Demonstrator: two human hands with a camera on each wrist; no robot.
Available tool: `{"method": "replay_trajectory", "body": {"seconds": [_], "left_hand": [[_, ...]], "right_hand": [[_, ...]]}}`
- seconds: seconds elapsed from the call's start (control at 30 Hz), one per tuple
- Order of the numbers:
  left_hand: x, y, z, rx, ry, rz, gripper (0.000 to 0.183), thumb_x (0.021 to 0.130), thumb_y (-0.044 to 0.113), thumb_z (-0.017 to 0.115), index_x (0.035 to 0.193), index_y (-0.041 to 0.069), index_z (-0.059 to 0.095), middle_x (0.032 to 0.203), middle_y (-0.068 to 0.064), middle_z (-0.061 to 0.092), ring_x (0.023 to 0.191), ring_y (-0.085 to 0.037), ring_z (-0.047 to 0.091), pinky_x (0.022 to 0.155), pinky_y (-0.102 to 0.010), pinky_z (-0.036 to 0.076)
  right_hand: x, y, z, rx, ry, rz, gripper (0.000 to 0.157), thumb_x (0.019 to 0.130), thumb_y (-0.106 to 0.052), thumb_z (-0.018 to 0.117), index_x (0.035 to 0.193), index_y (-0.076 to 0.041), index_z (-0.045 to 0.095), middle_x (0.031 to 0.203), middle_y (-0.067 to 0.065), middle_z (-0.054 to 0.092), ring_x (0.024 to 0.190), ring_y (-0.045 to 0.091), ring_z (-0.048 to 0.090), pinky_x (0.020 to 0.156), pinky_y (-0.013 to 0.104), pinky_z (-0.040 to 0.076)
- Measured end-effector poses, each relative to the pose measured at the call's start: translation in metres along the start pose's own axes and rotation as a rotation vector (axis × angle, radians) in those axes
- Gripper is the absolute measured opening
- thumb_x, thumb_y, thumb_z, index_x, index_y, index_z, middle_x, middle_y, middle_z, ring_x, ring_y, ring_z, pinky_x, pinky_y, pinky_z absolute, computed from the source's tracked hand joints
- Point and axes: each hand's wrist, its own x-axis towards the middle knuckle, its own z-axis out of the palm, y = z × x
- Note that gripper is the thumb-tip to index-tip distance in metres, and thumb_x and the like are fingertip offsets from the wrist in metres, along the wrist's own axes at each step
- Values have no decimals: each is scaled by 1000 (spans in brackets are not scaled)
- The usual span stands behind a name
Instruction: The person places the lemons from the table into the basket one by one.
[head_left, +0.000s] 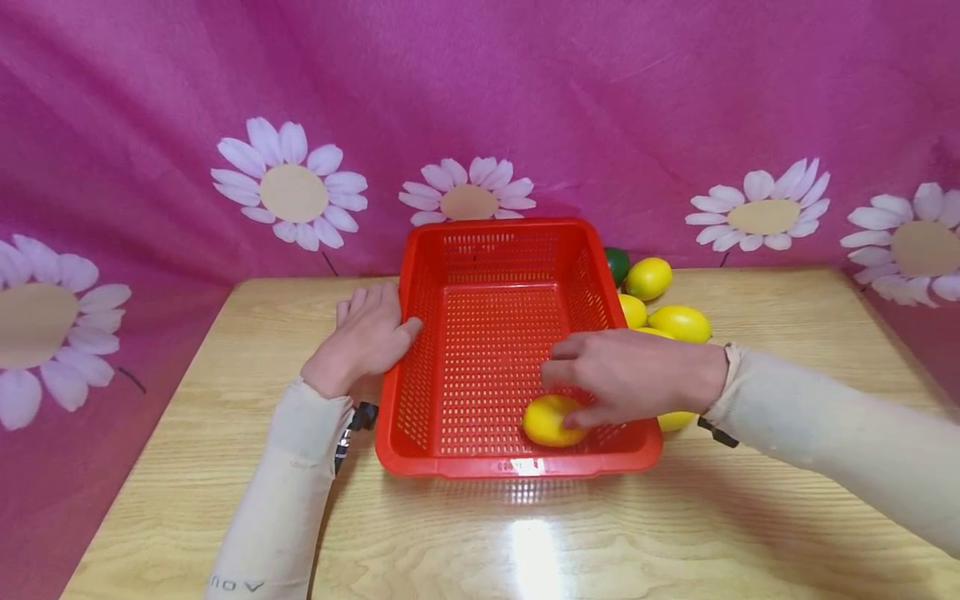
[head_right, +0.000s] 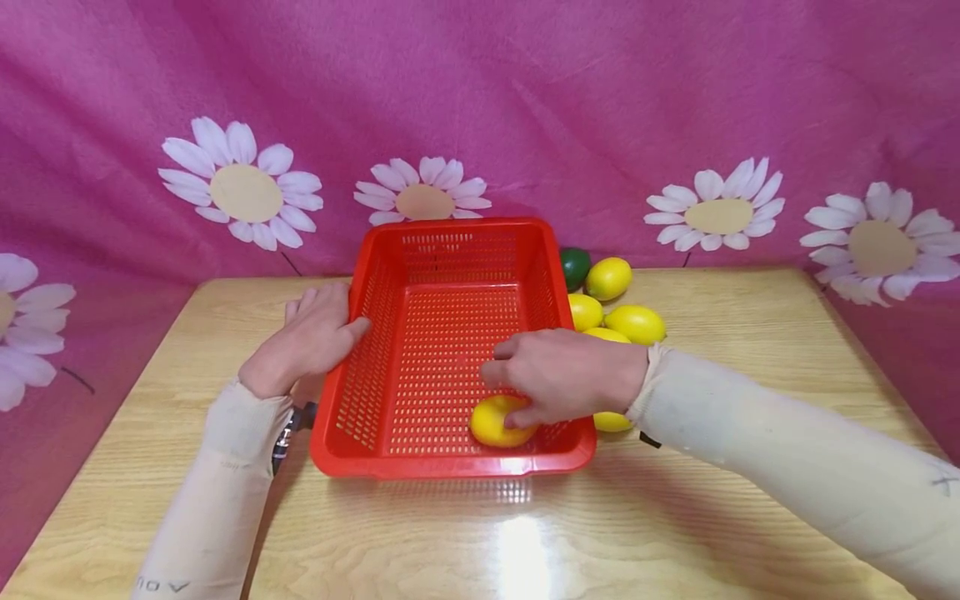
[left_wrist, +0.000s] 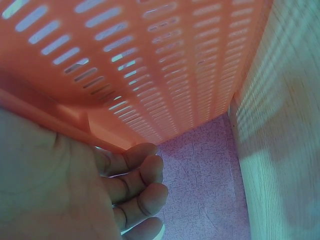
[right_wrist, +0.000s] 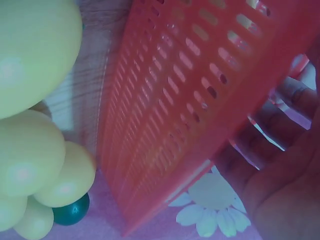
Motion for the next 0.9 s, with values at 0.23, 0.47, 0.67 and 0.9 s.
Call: {"method": "replay_trajectory", "body": {"seconds": [0.23, 0.47, 0.67, 0.9], "left_hand": [[0, 0, 1, -4, -7, -2, 43, 100, 30, 52, 133, 3, 44, 111, -12, 49, 107, -29, 38, 84, -41, 26], [0, 1, 0, 8, -13, -6, 42, 100, 30, 49, 132, 3, 45, 111, -12, 48, 107, -30, 37, 83, -41, 25], [1, 0, 1, 14, -13, -7, 40, 100, 31, 48, 128, 3, 45, 108, -13, 48, 104, -30, 37, 82, -40, 24], [2, 0, 0, 15, -10, -8, 37, 100, 33, 46, 124, 4, 47, 110, -13, 48, 106, -31, 37, 83, -40, 25]], "right_hand": [[-10, 3, -6, 19, 39, 49, 40, 86, -35, 83, 120, -17, 70, 107, -3, 72, 92, 10, 62, 80, 29, 60], [-21, 8, -11, -42, 125, 55, 39, 84, -37, 84, 116, -18, 70, 104, -4, 71, 92, 9, 62, 79, 29, 60], [-32, 12, -15, -28, 190, 52, 36, 86, -34, 83, 116, -19, 70, 105, -4, 72, 93, 9, 64, 80, 31, 60], [-43, 18, -26, -34, 214, 78, 40, 84, -36, 85, 118, -19, 72, 109, -3, 75, 95, 10, 66, 81, 29, 60]]}}
